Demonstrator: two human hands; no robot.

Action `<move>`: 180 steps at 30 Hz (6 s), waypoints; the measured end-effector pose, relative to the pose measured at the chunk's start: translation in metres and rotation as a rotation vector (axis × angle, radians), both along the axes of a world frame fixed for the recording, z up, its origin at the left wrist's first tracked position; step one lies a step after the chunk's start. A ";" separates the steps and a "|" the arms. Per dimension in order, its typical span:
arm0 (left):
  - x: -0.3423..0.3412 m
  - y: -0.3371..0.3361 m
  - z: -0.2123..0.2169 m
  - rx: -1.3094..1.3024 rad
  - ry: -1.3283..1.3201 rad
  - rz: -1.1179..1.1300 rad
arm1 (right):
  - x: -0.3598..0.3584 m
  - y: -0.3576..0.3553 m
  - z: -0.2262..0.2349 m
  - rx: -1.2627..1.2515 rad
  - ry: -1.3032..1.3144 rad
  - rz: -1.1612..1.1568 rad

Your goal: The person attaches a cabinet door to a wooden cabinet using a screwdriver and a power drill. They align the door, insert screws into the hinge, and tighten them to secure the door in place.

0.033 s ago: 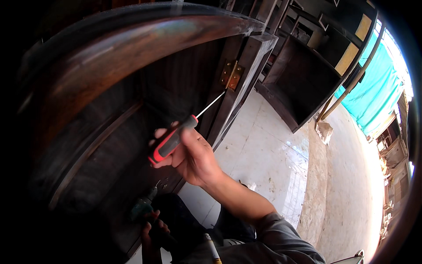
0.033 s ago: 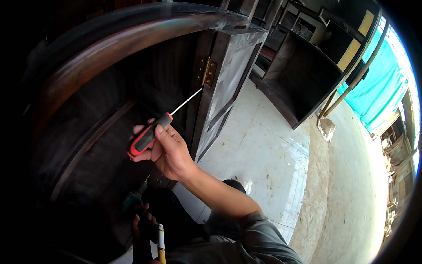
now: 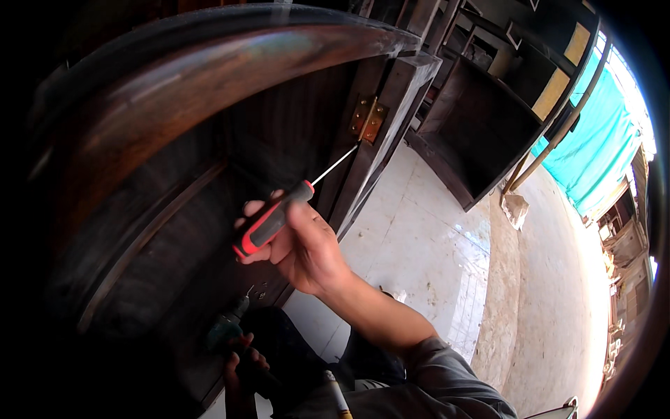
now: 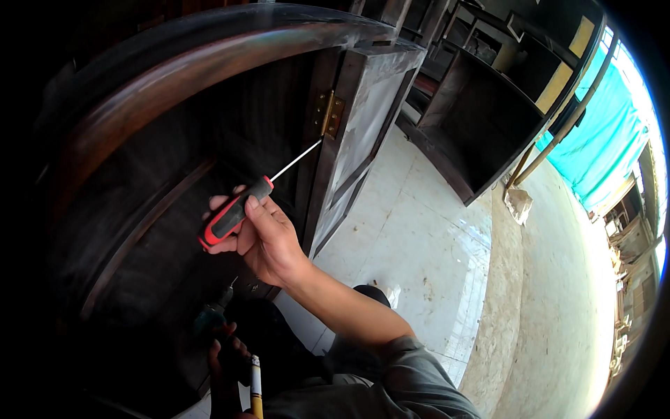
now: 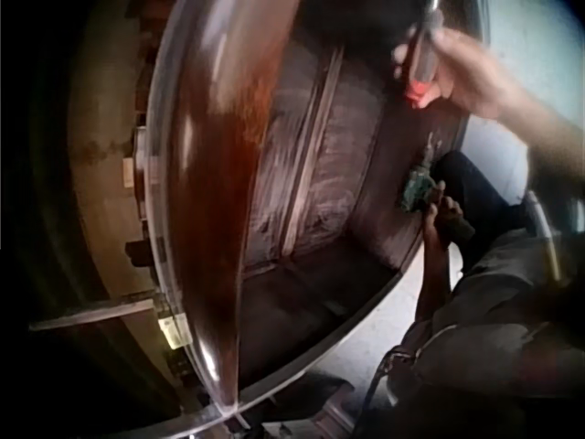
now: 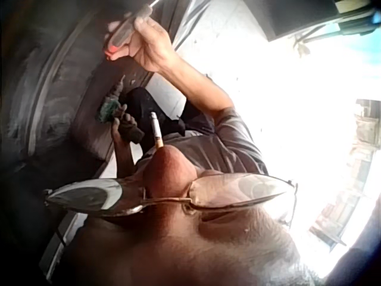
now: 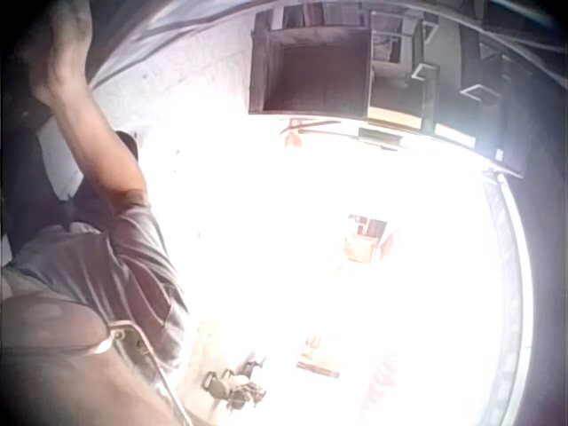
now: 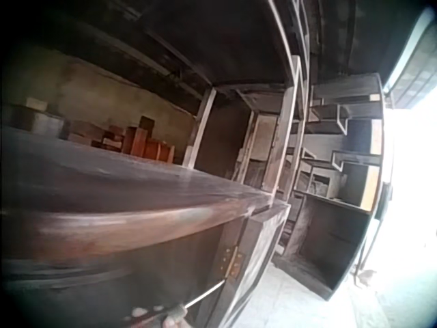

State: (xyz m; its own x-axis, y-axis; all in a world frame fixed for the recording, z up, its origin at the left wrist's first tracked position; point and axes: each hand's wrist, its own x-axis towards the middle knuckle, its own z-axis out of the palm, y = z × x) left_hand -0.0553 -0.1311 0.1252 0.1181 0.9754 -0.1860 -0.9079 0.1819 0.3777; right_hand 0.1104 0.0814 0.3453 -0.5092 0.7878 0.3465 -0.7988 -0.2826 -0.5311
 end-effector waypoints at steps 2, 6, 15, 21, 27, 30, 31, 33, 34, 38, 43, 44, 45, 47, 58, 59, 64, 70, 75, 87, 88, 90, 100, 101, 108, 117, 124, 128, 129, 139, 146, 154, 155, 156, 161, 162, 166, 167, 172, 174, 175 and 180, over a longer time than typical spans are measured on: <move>-0.002 0.001 -0.003 0.006 -0.019 -0.005 | -0.007 0.002 0.003 0.022 0.056 0.012; -0.003 0.003 -0.004 0.039 -0.009 -0.004 | -0.020 0.005 0.012 0.014 0.097 -0.048; 0.002 0.007 0.016 0.021 -0.041 0.031 | -0.022 -0.006 0.019 -0.063 0.119 -0.121; -0.004 0.002 -0.002 0.030 0.000 0.014 | 0.000 -0.024 0.021 -0.166 0.153 -0.031; -0.002 0.006 -0.006 0.036 0.025 0.012 | 0.026 -0.033 0.017 -0.228 0.096 0.015; -0.004 0.003 -0.016 0.004 0.019 0.021 | 0.026 -0.034 0.016 -0.244 0.084 0.026; -0.004 0.002 -0.017 0.001 0.018 0.025 | 0.026 -0.033 0.014 -0.244 0.077 0.033; -0.004 0.003 -0.017 0.002 0.024 0.024 | 0.027 -0.033 0.012 -0.233 0.072 0.027; -0.005 0.004 -0.018 0.005 0.032 0.025 | 0.027 -0.032 0.011 -0.228 0.069 0.026; -0.004 0.006 -0.013 0.008 0.048 0.021 | 0.029 -0.032 0.005 -0.188 -0.054 -0.006; 0.003 0.012 0.003 0.003 0.109 0.047 | 0.049 -0.042 -0.017 0.087 -0.224 -0.155; 0.004 0.011 0.008 -0.011 0.144 0.089 | 0.064 -0.031 -0.011 0.209 -0.294 -0.301; 0.002 0.009 0.006 -0.017 0.158 0.092 | 0.080 -0.022 0.004 0.289 -0.388 -0.455; -0.004 0.002 -0.001 -0.028 0.179 0.109 | 0.116 -0.001 0.061 0.395 -0.641 -0.841; 0.002 0.018 0.037 0.093 0.278 -0.160 | 0.173 0.104 0.203 0.910 -1.321 -1.199; 0.004 0.020 0.036 0.108 0.301 -0.169 | 0.171 0.108 0.204 0.956 -1.376 -1.171; 0.001 0.032 0.041 0.205 0.416 -0.195 | 0.159 0.113 0.204 1.107 -1.257 -1.071; 0.003 0.032 0.056 0.224 0.419 -0.158 | 0.165 0.120 0.204 1.167 -1.226 -1.058; 0.003 0.035 0.059 0.211 0.435 -0.164 | 0.164 0.109 0.212 1.229 -1.341 -1.098; 0.000 0.036 0.076 0.190 0.504 -0.185 | 0.116 0.053 0.214 1.411 -1.517 -1.234; 0.000 0.036 0.079 0.184 0.512 -0.181 | 0.116 0.056 0.215 1.437 -1.502 -1.231; 0.000 0.037 0.082 0.175 0.529 -0.174 | 0.116 0.059 0.218 1.489 -1.493 -1.178; 0.000 0.041 0.083 0.280 0.467 -0.141 | 0.099 0.053 0.217 1.506 -1.560 -1.091; -0.001 0.043 0.084 0.291 0.475 -0.146 | 0.098 0.052 0.216 1.507 -1.594 -1.095; 0.004 0.046 0.087 0.360 0.444 -0.134 | 0.112 0.055 0.212 1.522 -1.474 -0.960; 0.008 0.056 0.064 0.475 0.402 -0.087 | 0.120 0.041 0.172 1.555 -1.379 -0.862; 0.015 0.064 0.073 0.505 0.332 -0.116 | 0.126 0.035 0.162 1.560 -1.417 -0.787; 0.016 0.073 0.073 0.536 0.303 -0.149 | 0.124 0.032 0.150 1.601 -1.412 -0.768; 0.016 0.076 0.073 0.567 0.317 -0.139 | 0.122 0.030 0.147 1.598 -1.420 -0.760; 0.013 0.089 0.089 0.596 0.266 -0.205 | 0.109 0.018 0.132 1.582 -1.418 -0.732; 0.012 0.088 0.091 0.547 0.351 -0.156 | 0.102 0.016 0.128 1.591 -1.347 -0.718; 0.015 0.087 0.094 0.488 0.353 -0.115 | 0.102 0.013 0.134 1.608 -1.336 -0.723; 0.015 0.087 0.095 0.489 0.344 -0.120 | 0.103 0.013 0.134 1.614 -1.337 -0.727; 0.015 0.088 0.094 0.494 0.341 -0.124 | 0.103 0.013 0.134 1.616 -1.330 -0.725; 0.015 0.089 0.093 0.478 0.348 -0.118 | 0.099 0.011 0.133 1.611 -1.319 -0.721; 0.015 0.088 0.095 0.466 0.356 -0.108 | 0.098 0.011 0.133 1.616 -1.337 -0.725; 0.014 0.085 0.099 0.440 0.384 -0.112 | 0.099 0.012 0.132 1.628 -1.356 -0.742; 0.014 0.085 0.097 0.441 0.390 -0.123 | 0.100 0.012 0.132 1.632 -1.348 -0.744; 0.015 0.087 0.095 0.460 0.372 -0.119 | 0.099 0.010 0.133 1.634 -1.352 -0.744; 0.015 0.087 0.093 0.452 0.372 -0.114 | 0.099 0.010 0.132 1.640 -1.338 -0.748; 0.014 0.087 0.091 0.457 0.365 -0.117 | 0.099 0.010 0.131 1.642 -1.337 -0.752; 0.016 0.086 0.097 0.450 0.373 -0.110 | 0.100 0.010 0.133 1.631 -1.360 -0.752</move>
